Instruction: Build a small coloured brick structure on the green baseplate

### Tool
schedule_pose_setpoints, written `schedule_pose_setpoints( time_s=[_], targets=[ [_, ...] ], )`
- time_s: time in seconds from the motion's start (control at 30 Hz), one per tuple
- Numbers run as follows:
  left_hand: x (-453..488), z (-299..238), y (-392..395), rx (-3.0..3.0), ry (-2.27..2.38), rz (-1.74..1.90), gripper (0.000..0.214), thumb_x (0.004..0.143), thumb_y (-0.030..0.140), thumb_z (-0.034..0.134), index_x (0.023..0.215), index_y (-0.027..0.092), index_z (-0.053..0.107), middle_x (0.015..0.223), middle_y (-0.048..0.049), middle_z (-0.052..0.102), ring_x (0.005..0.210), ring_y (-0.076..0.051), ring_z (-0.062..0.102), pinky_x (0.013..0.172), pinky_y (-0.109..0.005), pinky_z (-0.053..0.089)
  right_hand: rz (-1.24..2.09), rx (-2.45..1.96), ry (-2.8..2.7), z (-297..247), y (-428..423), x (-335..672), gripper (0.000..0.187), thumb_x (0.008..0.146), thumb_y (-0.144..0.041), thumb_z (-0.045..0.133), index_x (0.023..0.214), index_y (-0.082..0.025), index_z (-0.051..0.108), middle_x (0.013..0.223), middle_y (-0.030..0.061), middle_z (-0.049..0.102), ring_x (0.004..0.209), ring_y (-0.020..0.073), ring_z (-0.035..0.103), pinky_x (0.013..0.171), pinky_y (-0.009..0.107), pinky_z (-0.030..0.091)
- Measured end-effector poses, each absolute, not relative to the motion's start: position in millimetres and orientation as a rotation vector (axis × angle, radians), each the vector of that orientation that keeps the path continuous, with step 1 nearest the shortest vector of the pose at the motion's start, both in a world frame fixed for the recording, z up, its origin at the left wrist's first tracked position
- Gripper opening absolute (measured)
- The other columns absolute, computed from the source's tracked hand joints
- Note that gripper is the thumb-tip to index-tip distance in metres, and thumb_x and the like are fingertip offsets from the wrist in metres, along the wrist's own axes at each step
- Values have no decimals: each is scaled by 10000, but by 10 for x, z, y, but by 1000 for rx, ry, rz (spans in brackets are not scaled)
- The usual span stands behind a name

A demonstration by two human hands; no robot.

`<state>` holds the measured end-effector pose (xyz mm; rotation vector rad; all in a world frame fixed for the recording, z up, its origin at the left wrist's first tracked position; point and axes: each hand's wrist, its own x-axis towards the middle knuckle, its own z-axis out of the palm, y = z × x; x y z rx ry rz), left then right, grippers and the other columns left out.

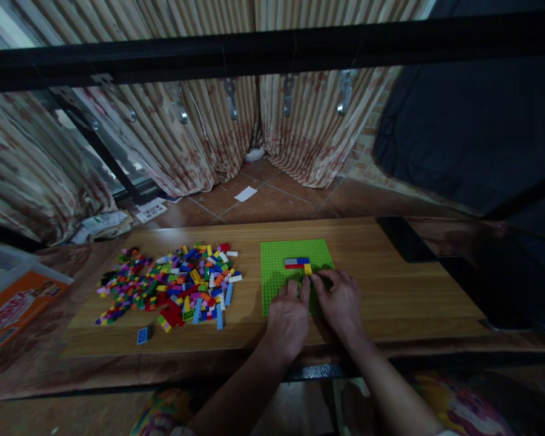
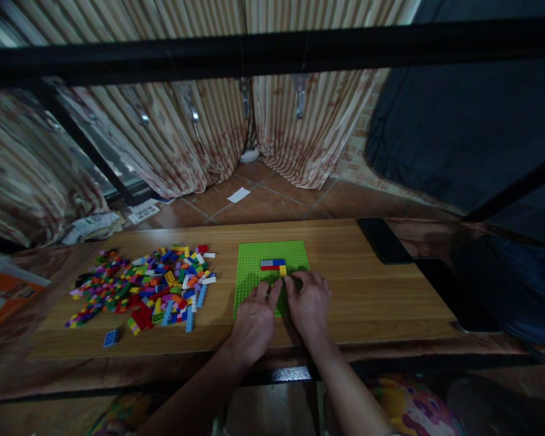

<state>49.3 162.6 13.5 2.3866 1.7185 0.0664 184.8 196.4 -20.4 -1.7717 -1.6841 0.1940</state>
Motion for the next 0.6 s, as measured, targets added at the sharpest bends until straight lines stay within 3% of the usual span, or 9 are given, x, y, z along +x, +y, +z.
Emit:
schedule_pose_setpoints(
  time_s=[0.6],
  targets=[
    [522, 176, 1642, 2340, 1736, 21, 479, 932, 124, 327, 1407, 182, 354, 1144, -117, 532, 1015, -235, 572, 794, -339, 530, 284, -1887, -1596, -154, 2051, 1833, 295, 772, -500, 607, 716, -228, 707, 783, 66, 663, 746, 225, 580, 693, 345, 422]
  ],
)
